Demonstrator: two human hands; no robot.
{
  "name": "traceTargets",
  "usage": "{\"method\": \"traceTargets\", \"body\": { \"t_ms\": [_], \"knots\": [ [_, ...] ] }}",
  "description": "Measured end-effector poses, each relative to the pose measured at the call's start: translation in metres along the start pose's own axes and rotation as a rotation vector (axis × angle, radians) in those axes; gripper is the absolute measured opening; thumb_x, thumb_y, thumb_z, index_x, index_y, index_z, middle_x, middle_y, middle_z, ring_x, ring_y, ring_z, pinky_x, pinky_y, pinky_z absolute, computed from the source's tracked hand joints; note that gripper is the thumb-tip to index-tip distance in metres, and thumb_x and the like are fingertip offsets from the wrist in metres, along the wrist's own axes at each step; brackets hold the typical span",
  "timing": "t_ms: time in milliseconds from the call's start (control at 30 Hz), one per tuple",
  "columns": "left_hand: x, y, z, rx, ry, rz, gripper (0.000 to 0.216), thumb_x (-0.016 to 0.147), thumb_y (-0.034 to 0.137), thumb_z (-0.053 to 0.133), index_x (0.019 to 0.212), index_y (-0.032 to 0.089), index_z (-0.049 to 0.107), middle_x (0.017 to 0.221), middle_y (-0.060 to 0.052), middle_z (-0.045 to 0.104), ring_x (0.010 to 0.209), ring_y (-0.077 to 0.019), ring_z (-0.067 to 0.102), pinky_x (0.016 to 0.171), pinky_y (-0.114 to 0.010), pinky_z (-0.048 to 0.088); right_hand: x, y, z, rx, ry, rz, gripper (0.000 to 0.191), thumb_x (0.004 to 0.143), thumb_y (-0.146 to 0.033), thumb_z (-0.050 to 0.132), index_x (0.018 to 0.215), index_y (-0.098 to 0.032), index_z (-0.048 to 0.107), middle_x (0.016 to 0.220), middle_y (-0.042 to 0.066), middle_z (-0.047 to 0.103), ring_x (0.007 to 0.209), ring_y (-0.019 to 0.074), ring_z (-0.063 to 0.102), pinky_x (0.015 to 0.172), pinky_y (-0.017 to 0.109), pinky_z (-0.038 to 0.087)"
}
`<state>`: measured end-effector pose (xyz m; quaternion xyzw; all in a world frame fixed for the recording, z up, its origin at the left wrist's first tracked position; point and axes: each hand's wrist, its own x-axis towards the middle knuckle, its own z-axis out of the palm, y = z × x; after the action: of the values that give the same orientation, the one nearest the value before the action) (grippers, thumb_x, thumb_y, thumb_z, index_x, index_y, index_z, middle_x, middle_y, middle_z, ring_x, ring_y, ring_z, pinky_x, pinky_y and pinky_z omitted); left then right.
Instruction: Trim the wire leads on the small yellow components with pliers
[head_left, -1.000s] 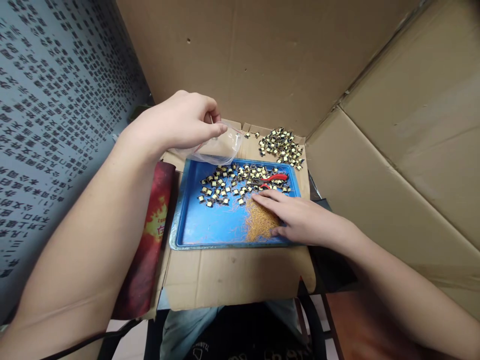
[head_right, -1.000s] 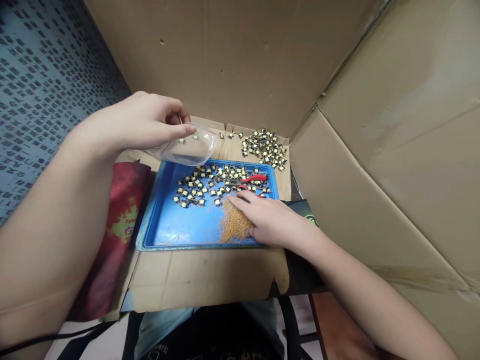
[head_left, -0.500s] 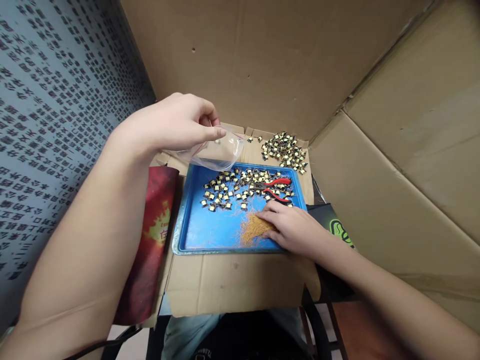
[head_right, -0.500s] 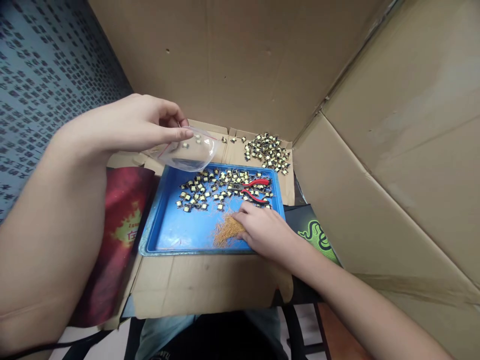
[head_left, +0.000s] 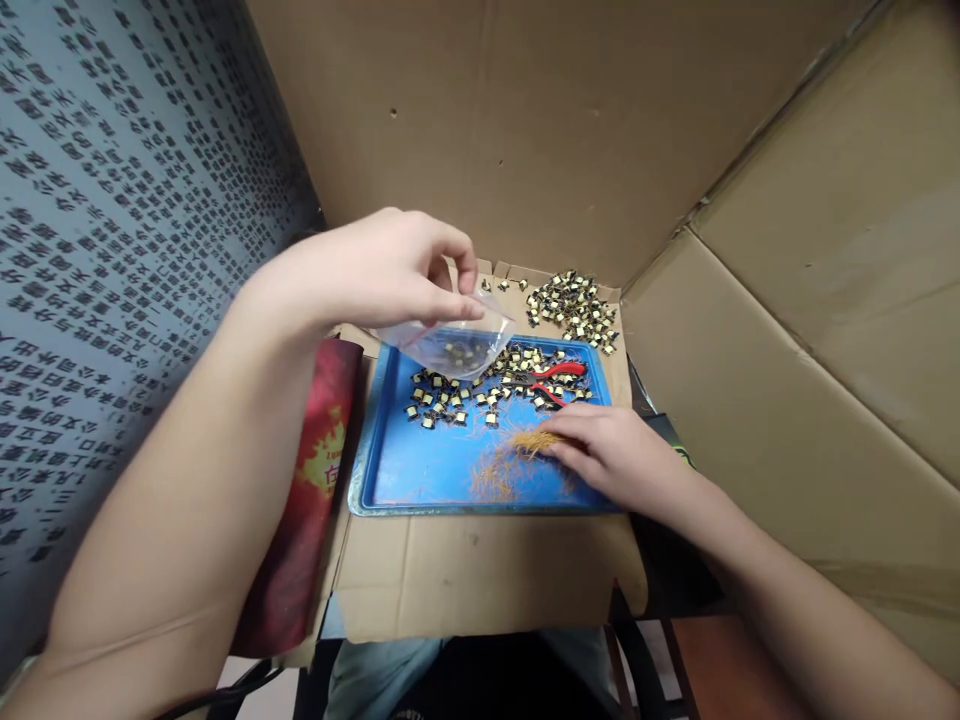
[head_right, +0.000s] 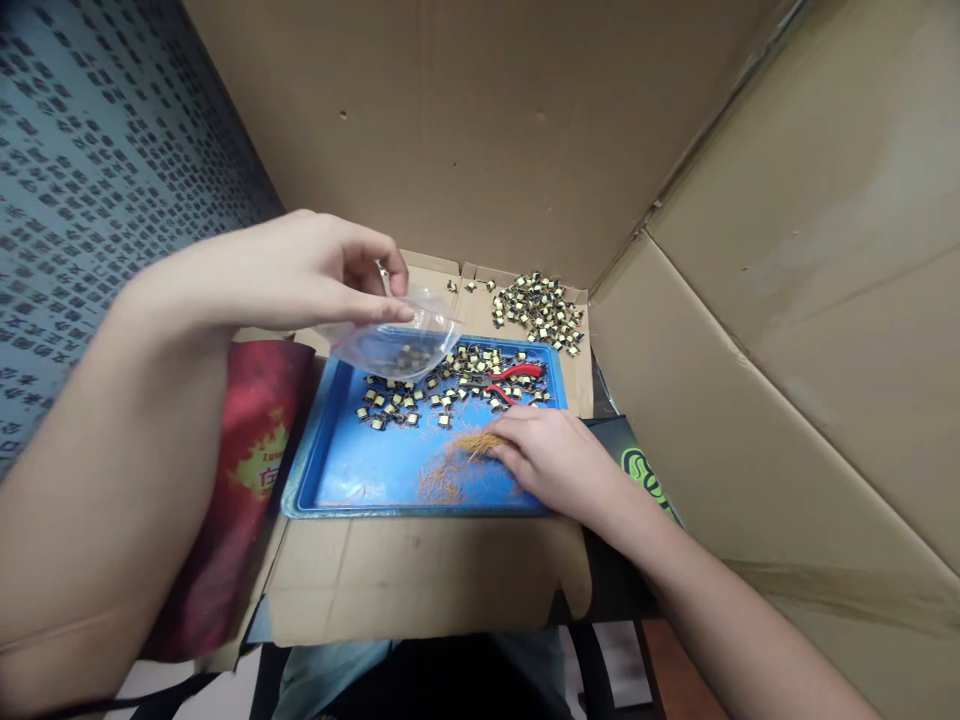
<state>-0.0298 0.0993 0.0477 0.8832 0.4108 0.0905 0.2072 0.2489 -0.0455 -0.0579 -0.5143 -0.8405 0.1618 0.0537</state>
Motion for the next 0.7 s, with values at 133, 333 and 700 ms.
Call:
{"method": "traceTargets", "body": {
  "t_ms": [133,333,700],
  "knots": [
    [0.006,0.002,0.008,0.08,-0.004,0.071,0.033,0.084,0.051,0.066,0.101,0.026,0.081,0.083,-0.002,0.079,0.084,-0.024,0.073,0.082,-0.035,0.048,-0.003,0.006,-0.016,0.086,0.091,0.053,0.024,0.105,-0.027,0.059,0.115,-0.024,0.08,0.111,0.005,0.081,0.1,0.0234,0.075,0.086,0.035,0.057],
    [0.003,0.004,0.008,0.08,0.02,0.081,0.031,0.082,0.043,0.063,0.099,0.026,0.082,0.078,0.0,0.078,0.077,-0.0217,0.072,0.083,-0.034,0.05,0.01,-0.004,-0.029,0.193,0.383,0.01,0.024,0.1,-0.026,0.064,0.116,-0.024,0.082,0.116,0.005,0.082,0.102,0.0234,0.077,0.094,0.039,0.061],
    [-0.003,0.002,-0.001,0.016,0.027,0.055,0.027,0.081,0.036,0.06,0.09,0.023,0.082,0.074,-0.002,0.076,0.074,-0.0229,0.071,0.077,-0.037,0.05,0.087,-0.012,-0.008,0.194,0.674,-0.399,0.032,0.104,-0.02,0.051,0.12,-0.023,0.079,0.125,0.005,0.078,0.117,0.0187,0.073,0.106,0.039,0.059]
  ]
}}
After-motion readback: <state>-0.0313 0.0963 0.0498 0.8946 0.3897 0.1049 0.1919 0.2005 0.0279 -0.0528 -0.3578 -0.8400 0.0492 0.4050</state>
